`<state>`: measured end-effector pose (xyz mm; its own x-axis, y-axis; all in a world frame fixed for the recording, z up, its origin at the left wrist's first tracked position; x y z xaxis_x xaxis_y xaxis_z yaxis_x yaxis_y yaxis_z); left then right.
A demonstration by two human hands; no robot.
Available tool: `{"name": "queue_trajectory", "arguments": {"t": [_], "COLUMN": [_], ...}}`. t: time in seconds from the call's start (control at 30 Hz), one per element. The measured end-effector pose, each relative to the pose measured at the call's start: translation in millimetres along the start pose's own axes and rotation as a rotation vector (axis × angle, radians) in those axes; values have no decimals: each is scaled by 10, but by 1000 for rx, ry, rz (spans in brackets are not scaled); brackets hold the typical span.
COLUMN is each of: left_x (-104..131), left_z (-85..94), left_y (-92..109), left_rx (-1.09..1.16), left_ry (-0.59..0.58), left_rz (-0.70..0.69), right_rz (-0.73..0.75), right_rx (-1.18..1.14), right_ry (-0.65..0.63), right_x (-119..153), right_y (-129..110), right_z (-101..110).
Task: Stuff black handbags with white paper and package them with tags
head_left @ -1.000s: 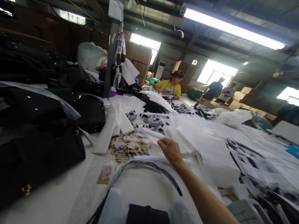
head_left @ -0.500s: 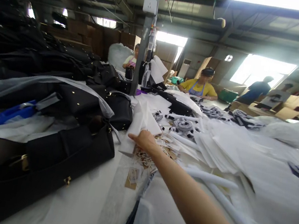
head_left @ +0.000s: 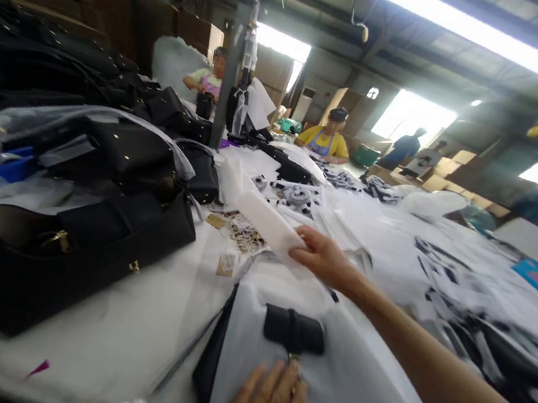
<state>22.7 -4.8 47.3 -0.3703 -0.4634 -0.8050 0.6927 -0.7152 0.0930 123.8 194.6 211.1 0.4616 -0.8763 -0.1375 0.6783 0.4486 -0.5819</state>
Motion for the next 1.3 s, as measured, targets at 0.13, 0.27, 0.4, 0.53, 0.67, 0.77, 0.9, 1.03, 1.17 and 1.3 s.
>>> {"name": "queue_trajectory", "arguments": {"t": [0.13,0.27,0.4,0.53,0.67,0.77,0.9,1.03,1.17,1.3], "left_x": [-56,-97,-46,-6,-7,6,25,18,-16,-217], "left_z": [71,181,246,359,436,425,398,409,504,744], "left_y": [45,75,65,40,21,32,47,28,49,210], "left_rx": [33,100,147,188,195,200,196,208,243,215], "left_ry": [-119,-241,-191,-109,-72,-68,-95,-103,-67,4], "left_rz": [32,80,68,-59,-46,-25,-6,-4,-57,-66], "right_rz": [118,202,178,173,195,168,157,194,230,204], "right_rx": [325,511,651,642,597,567,567,567,510,468], "right_ry": [-19,-58,-81,-122,-149,-148,-155,-127,-143,-206], "right_x": [1211,1917,2093,2088,2098,2101,2125,2185,2217,2216], "right_y": [23,73,96,132,169,140,15,-61,-4,57], "right_z": [94,-235,-493,-496,-438,-439,-508,-563,-564,-564]}}
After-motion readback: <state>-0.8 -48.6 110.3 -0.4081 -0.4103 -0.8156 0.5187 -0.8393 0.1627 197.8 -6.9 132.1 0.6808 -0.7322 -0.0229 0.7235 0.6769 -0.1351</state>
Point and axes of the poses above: each hand's wrist, its own x-axis away from the middle knuckle, its own z-axis out of the back of the hand, y = z × x, the point moved 3 cm from there along -x, towards the middle knuckle, and after that the axes turned 8 degrees about x, right-handed, at the moved point
